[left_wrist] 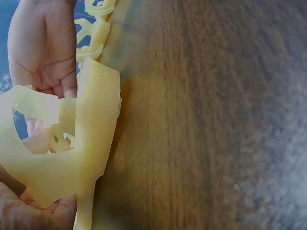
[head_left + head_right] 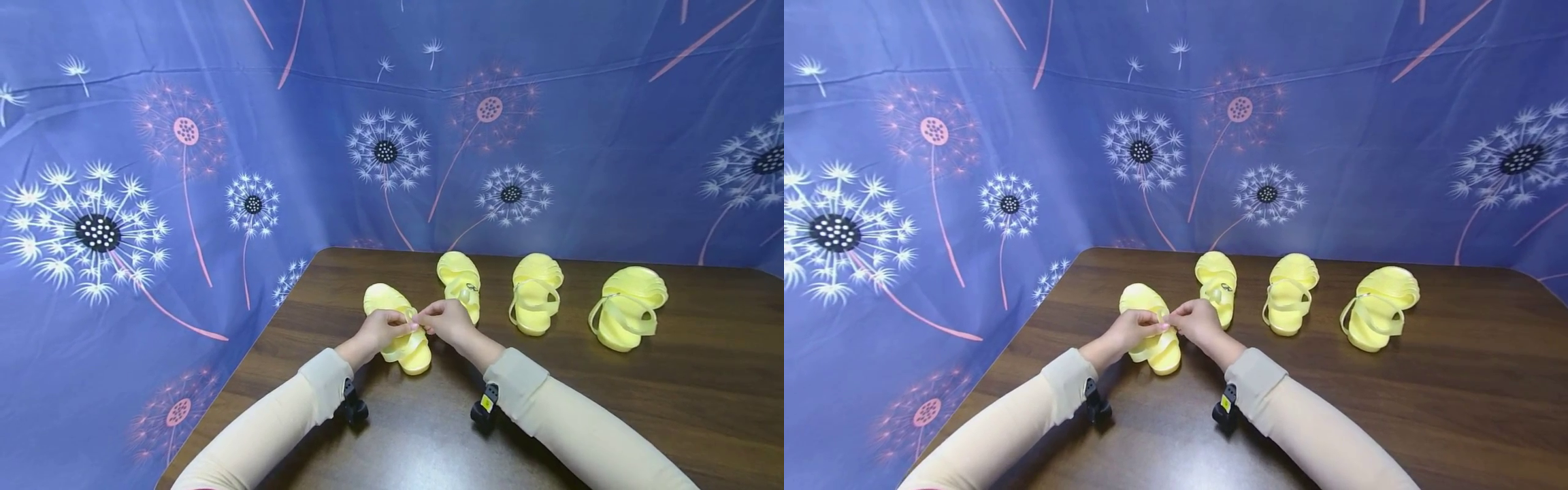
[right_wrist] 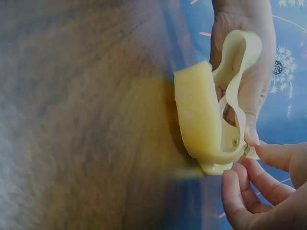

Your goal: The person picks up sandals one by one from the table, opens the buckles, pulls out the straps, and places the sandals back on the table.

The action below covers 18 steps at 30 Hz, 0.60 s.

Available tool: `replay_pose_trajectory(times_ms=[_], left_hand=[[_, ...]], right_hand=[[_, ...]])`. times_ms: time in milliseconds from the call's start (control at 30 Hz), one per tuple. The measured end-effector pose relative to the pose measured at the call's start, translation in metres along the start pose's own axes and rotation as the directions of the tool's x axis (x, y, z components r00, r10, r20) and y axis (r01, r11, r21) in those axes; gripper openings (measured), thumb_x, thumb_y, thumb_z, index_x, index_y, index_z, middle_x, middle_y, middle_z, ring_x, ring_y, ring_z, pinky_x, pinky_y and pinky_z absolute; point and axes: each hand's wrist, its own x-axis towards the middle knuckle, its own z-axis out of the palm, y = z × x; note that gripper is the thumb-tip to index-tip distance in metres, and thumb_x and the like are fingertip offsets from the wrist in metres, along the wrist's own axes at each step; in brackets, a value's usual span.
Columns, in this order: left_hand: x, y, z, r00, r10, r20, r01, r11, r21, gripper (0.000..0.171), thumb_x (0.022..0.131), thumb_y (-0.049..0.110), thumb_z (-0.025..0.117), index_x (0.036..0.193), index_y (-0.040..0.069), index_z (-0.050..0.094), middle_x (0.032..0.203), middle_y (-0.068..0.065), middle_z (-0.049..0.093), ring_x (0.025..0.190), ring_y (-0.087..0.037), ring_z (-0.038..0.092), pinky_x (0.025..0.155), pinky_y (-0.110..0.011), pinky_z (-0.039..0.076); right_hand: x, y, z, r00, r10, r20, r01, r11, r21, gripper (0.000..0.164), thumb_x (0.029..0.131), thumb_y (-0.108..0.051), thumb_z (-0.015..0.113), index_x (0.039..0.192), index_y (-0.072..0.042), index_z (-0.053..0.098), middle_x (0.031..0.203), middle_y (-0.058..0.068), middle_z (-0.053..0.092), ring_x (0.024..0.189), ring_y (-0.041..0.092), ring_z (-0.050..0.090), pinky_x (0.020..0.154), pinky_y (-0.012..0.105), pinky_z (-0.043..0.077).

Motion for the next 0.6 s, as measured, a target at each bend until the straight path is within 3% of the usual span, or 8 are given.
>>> replay_pose_trajectory(times_ms=[167, 600], left_hand=[[0.000, 0.000, 0.000, 1.000, 0.004, 0.002, -0.004, 1.000, 0.016, 0.022, 0.088, 0.022, 0.073, 0.087, 0.000, 0.074, 0.072, 0.008, 0.059, 0.067, -0.006, 0.048, 0.056, -0.016, 0.039], [0.000, 0.006, -0.003, 0.999, -0.020, 0.050, 0.017, 0.998, 0.055, 0.027, 0.089, 0.020, 0.071, 0.074, -0.001, 0.067, 0.064, 0.008, 0.052, 0.065, -0.007, 0.044, 0.054, -0.017, 0.034]], right_hand=[[0.000, -0.001, 0.004, 0.995, -0.081, -0.051, 0.075, 0.991, -0.111, 0.014, 0.086, -0.015, 0.070, 0.085, -0.003, 0.075, 0.076, 0.004, 0.071, 0.070, 0.012, 0.059, 0.060, 0.021, 0.047], [0.003, -0.004, 0.012, 0.978, -0.186, -0.094, 0.163, 0.964, -0.211, 0.014, 0.087, -0.013, 0.069, 0.079, -0.002, 0.075, 0.076, 0.006, 0.072, 0.064, 0.011, 0.055, 0.054, 0.021, 0.043]])
